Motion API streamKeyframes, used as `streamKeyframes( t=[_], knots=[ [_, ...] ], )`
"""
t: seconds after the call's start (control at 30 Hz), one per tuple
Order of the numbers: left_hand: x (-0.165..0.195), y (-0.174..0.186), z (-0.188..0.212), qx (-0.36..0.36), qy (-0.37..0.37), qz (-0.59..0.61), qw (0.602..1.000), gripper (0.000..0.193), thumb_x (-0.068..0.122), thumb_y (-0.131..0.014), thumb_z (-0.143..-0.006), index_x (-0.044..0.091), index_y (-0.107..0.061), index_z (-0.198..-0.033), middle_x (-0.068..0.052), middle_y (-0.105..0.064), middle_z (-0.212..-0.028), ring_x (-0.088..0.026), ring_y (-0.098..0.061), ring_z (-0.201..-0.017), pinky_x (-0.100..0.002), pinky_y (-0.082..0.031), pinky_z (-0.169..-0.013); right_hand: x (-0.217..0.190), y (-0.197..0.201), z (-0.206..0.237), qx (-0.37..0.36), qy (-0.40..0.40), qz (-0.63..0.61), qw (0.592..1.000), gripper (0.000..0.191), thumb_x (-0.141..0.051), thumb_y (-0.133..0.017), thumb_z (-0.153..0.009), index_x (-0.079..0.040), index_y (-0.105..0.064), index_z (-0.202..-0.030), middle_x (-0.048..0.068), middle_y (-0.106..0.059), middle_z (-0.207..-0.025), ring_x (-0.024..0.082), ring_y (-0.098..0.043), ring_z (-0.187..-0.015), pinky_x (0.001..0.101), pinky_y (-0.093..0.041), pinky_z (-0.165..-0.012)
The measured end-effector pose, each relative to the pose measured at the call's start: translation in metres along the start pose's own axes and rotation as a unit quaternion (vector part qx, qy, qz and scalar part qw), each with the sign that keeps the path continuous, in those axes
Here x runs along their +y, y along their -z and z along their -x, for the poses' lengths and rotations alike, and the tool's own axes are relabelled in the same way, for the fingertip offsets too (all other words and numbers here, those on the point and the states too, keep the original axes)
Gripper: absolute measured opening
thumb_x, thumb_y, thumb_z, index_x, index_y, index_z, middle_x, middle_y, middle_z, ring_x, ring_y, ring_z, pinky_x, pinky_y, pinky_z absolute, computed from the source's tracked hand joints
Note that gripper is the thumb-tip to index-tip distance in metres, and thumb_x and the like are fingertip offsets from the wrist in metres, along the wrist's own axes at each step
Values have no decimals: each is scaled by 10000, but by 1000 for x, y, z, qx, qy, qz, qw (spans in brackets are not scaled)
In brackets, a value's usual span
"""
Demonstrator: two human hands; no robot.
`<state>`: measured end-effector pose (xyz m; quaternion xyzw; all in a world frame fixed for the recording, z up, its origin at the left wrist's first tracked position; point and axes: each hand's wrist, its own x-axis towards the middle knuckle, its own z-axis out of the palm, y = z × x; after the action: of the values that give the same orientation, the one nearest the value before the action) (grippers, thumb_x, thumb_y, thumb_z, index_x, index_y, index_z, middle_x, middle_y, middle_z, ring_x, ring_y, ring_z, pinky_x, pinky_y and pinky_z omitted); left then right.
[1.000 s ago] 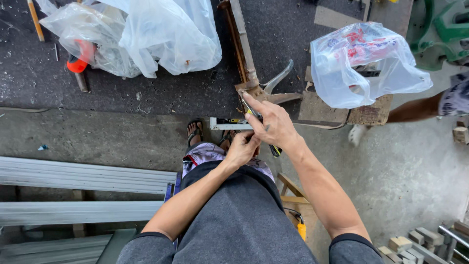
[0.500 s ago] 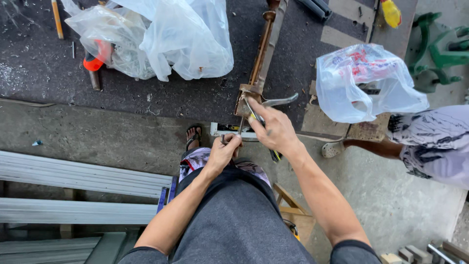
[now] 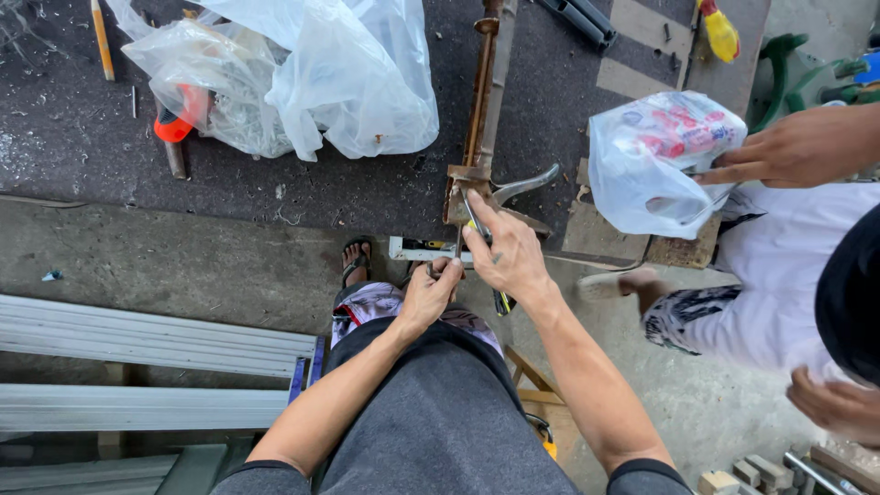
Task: The person uses a utility knife to scrape rust and debris from a metal caulking gun. They rotate the tool to access different surfaces and continue scraping throughout the clip.
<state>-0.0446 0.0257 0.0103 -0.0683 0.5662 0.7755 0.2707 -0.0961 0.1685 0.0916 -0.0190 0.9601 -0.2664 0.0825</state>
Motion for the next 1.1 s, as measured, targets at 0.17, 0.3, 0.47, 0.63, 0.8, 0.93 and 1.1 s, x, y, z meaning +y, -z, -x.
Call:
streamKeyframes(
  t=[0.17,0.3,0.47,0.63,0.8,0.93,1.1],
  knots=[
    [-3,-2,-3,9,17,31,999,368,302,-581,-1050,27,-659,-818,50,-522,-588,-41,-456,-514,-236,-357,-477,2,1,-9,14,55,-90,994,538,-178,-668,-977,-60,-542,-1486,223,-699,-1133,335,-702,-1055,408,-541,-922],
    [-3,-2,-6,-2,9,75,997,345,292,-602,-1067,4,-674,-893,27,-536,-621,-53,-471,-543,-230,-385,-506,8,-1,-7,-47,-23,-343,938,560,-113,-660,-985,-79,-545,-1532,106,-713,-1195,150,-640,-969,313,-534,-872],
    [24,27,16,78,-17,-74,994,387,275,-733,-900,34,-641,-1188,0,-626,-775,-71,-572,-674,-233,-478,-592,29,7,19,82,-79,-329,938,611,-118,-641,-991,-66,-490,-1581,122,-714,-1215,161,-615,-938,310,-506,-842],
    [80,34,14,203,-183,-331,903,362,322,-749,-877,49,-702,-1111,-52,-669,-875,-186,-649,-768,-333,-531,-683,43,-7,33,107,-4,-212,971,617,-87,-693,-966,-29,-487,-1545,212,-614,-1465,300,-597,-1346,365,-461,-1113],
    [112,11,-52,175,-222,-489,825,373,395,-770,-829,51,-730,-968,-131,-685,-952,-322,-672,-882,-461,-543,-745,39,-20,35,132,-57,-225,964,595,-110,-704,-925,-29,-528,-1487,197,-680,-1367,266,-670,-1256,325,-501,-1054],
    [121,0,-75,165,-189,-507,825,276,322,-753,-800,49,-760,-837,-147,-711,-914,-348,-688,-876,-471,-549,-762,36,-14,34,133,-48,-209,968,598,-114,-712,-920,-33,-529,-1484,202,-674,-1364,256,-672,-1253,325,-503,-1051],
    [131,-4,-82,147,-131,-502,842,196,220,-683,-794,58,-785,-836,-165,-744,-869,-354,-719,-832,-452,-571,-774,31,-8,34,134,-42,-232,962,611,-107,-709,-923,-32,-512,-1496,214,-659,-1392,271,-654,-1277,334,-496,-1073]
  ],
)
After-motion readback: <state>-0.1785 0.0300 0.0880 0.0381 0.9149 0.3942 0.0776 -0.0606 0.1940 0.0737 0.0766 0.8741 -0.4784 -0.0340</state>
